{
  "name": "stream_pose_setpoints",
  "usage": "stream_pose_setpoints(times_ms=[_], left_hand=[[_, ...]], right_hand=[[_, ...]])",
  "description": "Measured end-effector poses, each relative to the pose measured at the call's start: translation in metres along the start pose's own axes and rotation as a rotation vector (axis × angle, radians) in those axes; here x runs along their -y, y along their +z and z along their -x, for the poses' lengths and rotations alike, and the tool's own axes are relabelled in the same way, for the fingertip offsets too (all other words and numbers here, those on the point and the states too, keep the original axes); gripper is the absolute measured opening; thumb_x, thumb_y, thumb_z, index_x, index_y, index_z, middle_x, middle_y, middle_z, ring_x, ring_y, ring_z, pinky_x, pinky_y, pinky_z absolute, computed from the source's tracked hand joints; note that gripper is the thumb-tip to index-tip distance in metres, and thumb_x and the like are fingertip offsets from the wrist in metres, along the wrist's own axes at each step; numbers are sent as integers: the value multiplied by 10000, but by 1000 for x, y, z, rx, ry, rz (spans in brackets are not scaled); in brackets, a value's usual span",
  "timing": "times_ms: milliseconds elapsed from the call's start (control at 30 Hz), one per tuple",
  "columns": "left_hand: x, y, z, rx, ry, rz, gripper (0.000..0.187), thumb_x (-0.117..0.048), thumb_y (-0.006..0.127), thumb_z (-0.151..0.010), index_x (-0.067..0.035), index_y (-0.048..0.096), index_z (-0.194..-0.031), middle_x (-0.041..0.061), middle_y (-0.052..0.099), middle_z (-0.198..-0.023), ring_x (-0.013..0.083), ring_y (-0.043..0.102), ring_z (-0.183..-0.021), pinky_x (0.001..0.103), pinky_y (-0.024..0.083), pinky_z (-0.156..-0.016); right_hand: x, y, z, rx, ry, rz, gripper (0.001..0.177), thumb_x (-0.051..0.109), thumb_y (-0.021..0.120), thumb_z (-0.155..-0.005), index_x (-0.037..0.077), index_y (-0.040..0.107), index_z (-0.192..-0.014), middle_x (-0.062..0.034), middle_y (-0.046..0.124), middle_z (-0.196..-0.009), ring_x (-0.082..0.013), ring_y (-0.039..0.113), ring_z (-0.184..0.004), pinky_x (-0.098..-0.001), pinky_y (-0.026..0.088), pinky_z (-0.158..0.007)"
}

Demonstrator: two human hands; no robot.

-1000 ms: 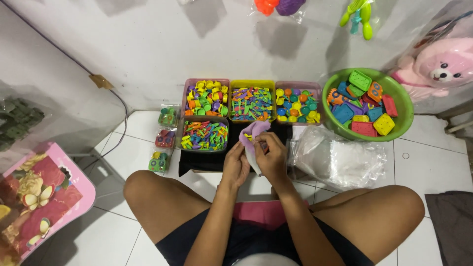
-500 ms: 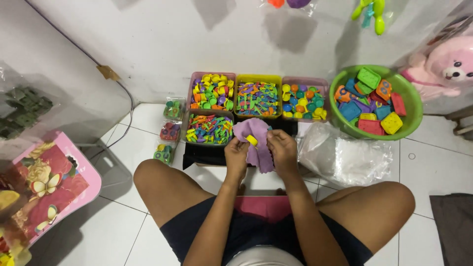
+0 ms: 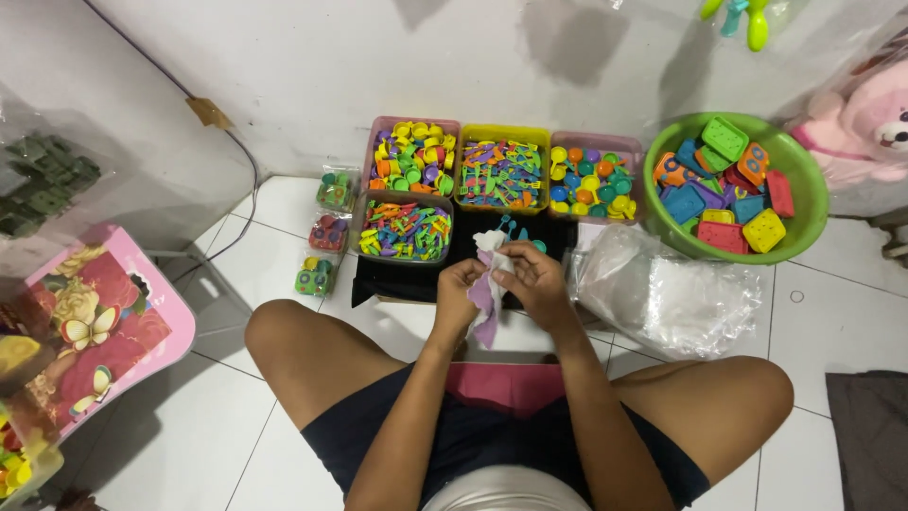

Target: Cleaning small plastic toys with a cloth and sorting them into different colored bins.

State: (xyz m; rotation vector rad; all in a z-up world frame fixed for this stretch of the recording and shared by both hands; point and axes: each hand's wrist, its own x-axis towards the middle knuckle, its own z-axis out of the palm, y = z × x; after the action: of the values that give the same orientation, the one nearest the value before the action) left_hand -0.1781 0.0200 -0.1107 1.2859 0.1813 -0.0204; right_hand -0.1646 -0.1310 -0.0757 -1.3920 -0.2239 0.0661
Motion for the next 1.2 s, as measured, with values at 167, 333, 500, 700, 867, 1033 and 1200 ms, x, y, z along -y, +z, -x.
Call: stream_pose_setpoints(times_ms=[167,333,500,700,867,1033,1200], left_hand=[[-39,24,16,-75,-42,77,207,-104,823,-819,-8,724,-974,92,720,-757,121,674,-644,260,557,-614],[-33,30,16,-83,-55,163,211,-84,794,-843,-14,705,-1021,49,703,-775,115,676,-674,254,570,-627],[-42,27,18,-85,-52,145,176,-58,787,-839,8,714,-986,65,695,-755,124,650,-653,256,556,-638],[-27,14,4,-65,-10,106,100,-67,765,-838,-12,715,-904,47,683,-676,95,632,-594,230,525,-574],[-60,35,23,-62,-14,182,72,-41,753,-845,-23,705,-895,55,656,-667,105,616,-597,246,517,-577],[-37,24,15,-84,-21,241,110,-16,713,-849,-86,629,-847,22,613,-661,101,592,-588,230,494,-586],[-44,23,18,-21,-26,123,84,-21,768,-827,-70,703,-806,26,643,-643,88,574,-569,228,491,-564]], right_hand=[[16,11,4,-76,-134,-16,136,-11,768,-921,-42,673,-1013,-106,617,-1039,-140,629,-935,-277,574,-777],[14,18,9,-139,-126,-51,123,3,722,-957,-37,619,-1010,-112,631,-1027,-120,623,-848,-243,576,-575],[3,20,9,-204,-122,-124,146,31,716,-956,-15,633,-1067,-83,628,-1100,-111,622,-929,-236,570,-692],[17,25,6,-80,-161,-174,266,-27,783,-880,-69,650,-1106,-157,609,-1187,-184,650,-1033,-325,582,-853],[2,19,6,-151,-139,-184,161,-17,736,-923,-52,597,-994,-146,596,-1068,-141,616,-754,-265,583,-555],[4,18,12,-192,-147,-51,155,13,757,-923,-50,659,-1024,-160,637,-1137,-179,665,-1012,-321,592,-823],[0,18,17,-232,-98,-40,205,44,790,-907,-42,624,-989,-134,634,-1071,-151,664,-930,-288,594,-753]])
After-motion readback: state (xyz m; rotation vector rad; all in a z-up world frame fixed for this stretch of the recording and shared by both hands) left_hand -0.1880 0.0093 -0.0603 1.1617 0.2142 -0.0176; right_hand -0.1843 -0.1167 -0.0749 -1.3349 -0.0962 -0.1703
